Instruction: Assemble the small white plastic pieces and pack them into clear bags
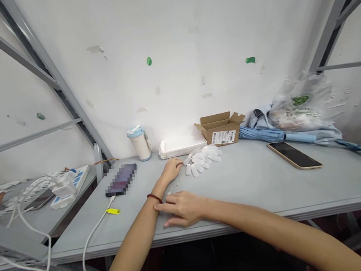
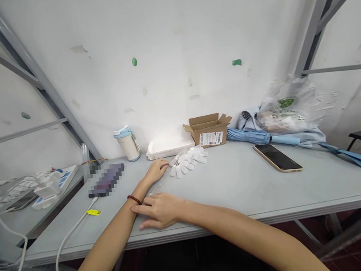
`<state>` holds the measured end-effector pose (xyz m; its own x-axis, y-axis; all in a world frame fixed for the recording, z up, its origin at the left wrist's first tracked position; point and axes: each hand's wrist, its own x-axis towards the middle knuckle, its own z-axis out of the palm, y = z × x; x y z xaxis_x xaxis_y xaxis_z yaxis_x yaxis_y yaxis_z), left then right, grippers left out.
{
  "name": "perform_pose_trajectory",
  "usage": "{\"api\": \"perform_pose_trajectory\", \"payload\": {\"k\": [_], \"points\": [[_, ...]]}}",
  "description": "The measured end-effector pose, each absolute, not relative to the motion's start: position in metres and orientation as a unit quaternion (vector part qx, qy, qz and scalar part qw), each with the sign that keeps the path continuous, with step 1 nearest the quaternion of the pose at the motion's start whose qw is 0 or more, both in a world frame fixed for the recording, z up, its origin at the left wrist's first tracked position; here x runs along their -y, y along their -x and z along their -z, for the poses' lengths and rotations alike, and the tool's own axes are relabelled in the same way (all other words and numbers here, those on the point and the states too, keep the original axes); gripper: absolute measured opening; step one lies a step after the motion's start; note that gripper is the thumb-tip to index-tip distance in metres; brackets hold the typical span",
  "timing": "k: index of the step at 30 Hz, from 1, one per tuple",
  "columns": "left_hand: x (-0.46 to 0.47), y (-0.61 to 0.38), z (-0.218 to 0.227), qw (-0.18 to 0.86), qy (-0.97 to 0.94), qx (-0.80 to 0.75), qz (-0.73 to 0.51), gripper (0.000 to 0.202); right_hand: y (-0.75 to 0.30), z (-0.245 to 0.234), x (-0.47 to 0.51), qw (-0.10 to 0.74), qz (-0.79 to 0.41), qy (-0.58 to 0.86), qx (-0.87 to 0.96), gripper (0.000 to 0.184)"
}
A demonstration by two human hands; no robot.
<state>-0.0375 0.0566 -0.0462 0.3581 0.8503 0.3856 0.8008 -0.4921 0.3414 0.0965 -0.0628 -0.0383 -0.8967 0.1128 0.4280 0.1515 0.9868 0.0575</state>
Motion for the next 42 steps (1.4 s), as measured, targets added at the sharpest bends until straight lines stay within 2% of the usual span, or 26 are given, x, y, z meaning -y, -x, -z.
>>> {"api": "perform_pose_trajectory", "payload": {"k": [11,19,28,31,35,39,42], "points": [[-0.052,0.061,0.039,0.012,-0.776,-0.58,-0.247,0.022,-0.1,0.037,0.059,0.194,0.055,0.101,0.974,0.043],[-0.051,0.079,0.031,0.076,-0.749,-0.612,-0.242,0.014,-0.105,0.031,0.044,0.148,-0.026,0.185,0.971,0.033],[-0.05,0.078,0.031,0.075,-0.735,-0.635,-0.227,0.019,-0.112,0.028,0.021,0.164,-0.085,0.276,0.943,0.023],[-0.05,0.079,0.031,0.073,-0.731,-0.638,-0.232,0.017,-0.114,0.03,0.016,0.198,-0.071,0.297,0.931,0.019],[-0.05,0.076,0.031,0.094,-0.725,-0.625,-0.272,0.016,-0.121,0.031,0.006,0.297,-0.081,0.306,0.901,0.018],[-0.046,0.065,0.027,0.226,-0.702,-0.574,-0.356,0.023,-0.127,0.028,-0.001,0.38,-0.144,0.325,0.854,0.019],[-0.04,0.055,0.02,0.343,-0.662,-0.536,-0.396,0.034,-0.128,0.024,-0.004,0.424,-0.298,0.334,0.787,0.016]]}}
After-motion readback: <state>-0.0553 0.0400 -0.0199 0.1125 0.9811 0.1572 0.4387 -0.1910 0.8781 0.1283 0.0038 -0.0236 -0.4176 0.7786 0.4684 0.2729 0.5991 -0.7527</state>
